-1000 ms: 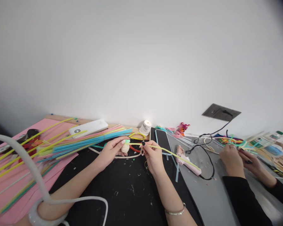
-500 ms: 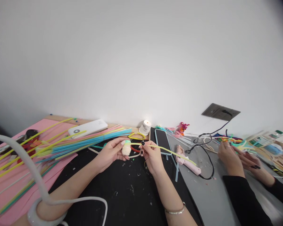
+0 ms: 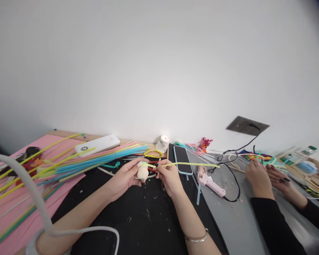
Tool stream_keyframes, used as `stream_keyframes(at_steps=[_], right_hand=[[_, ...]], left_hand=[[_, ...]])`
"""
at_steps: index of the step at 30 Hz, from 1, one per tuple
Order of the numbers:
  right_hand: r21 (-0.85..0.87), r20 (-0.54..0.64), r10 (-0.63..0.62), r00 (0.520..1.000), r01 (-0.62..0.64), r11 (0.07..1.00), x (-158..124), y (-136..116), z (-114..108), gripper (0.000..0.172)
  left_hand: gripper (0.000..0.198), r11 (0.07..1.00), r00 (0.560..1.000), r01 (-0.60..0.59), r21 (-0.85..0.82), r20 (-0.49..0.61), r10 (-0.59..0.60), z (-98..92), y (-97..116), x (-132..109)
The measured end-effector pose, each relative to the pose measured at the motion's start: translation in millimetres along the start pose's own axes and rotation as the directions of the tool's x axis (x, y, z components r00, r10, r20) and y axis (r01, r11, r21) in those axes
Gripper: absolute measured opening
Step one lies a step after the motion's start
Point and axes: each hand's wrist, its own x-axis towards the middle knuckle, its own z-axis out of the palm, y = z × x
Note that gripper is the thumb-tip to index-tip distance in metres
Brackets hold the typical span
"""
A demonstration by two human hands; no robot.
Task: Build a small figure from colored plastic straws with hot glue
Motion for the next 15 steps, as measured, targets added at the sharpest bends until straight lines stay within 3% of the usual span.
stream_keyframes(at_steps=[5,15], right_hand=[[0.012,-0.01,0.0,1.0,0.001,1.0,1.8,0.5,-0.6,0.023],[0.118,0.011,0.007,1.0,-0.008,0.993,6.0,3.2,-6.2,0.027]], left_hand=[[0.025,0.993,0.993,-0.118,0.02,-0.02,0.118,-3.6,-6.7,5.1],[0.023,0.997,0.998,-0.055,-0.05,0.02,0.056,-6.8,-4.2,4.7]])
